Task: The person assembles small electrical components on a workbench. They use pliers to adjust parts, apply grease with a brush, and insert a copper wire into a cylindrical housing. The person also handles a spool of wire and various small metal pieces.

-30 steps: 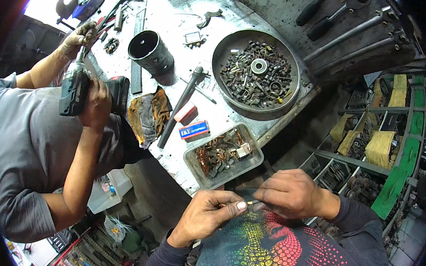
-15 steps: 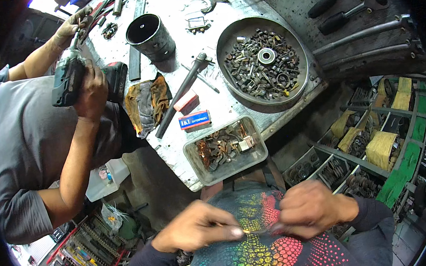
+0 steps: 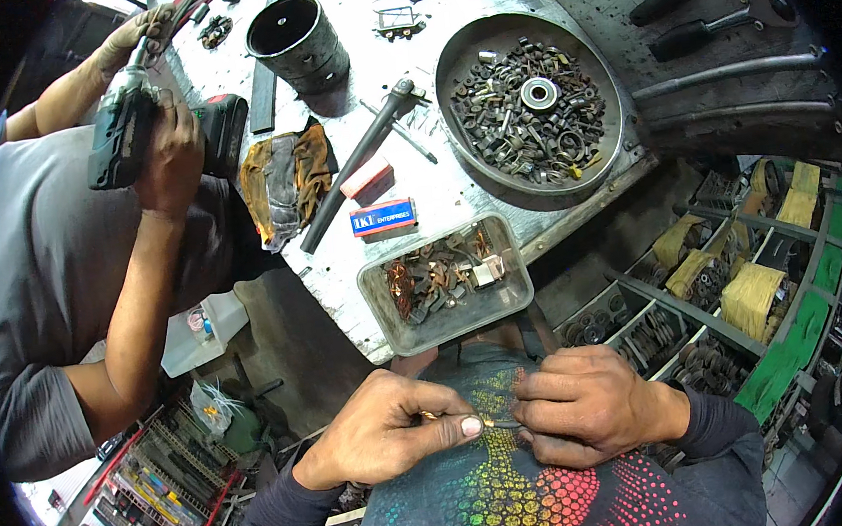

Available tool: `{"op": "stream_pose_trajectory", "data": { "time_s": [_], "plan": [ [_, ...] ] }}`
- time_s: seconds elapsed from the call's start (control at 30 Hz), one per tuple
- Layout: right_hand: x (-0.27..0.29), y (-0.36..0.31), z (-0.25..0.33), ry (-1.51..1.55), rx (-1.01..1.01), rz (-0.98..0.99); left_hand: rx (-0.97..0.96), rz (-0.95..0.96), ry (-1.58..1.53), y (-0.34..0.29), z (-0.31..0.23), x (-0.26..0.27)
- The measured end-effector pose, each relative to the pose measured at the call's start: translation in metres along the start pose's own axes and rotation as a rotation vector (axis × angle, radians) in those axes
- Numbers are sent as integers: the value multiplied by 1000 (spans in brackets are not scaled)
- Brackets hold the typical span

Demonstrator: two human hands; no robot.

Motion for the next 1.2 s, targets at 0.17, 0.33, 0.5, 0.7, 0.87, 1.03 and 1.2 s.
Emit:
{"op": "stream_pose_trajectory", "data": {
  "time_s": [0.17, 0.33, 0.5, 0.7, 0.87, 1.03, 1.2],
  "plan": [
    [-3, 2, 3, 150, -15, -11, -44, 79, 0, 0, 1, 1],
    [-8, -3, 6, 315, -68, -44, -28, 124, -62, -7, 0, 1],
    [-5, -8, 8, 414, -116, -43, -6, 156, -88, -9, -4, -3],
    [-2, -17, 7, 486, -167, -33, -36, 196, -37, -6, -12, -7],
    [-2, -22, 6, 558, -217, -18, -36, 194, -59, -4, -16, -11],
    [3, -17, 4, 379, -163, -5, -72, 111, 52, -7, -20, -5],
    [-1, -7, 8, 119, -31, 21, -164, 15, 129, -7, -18, -5]
  ]
}}
Point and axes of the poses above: each hand's wrist, its own y-axis towards the middle knuckle, its own x-axis out of the back of the hand, z = x × y, the point moved 3 cm from there along y, towards the middle knuckle, and after that the axes turned 2 degrees about -z, right-handed, at the moved point
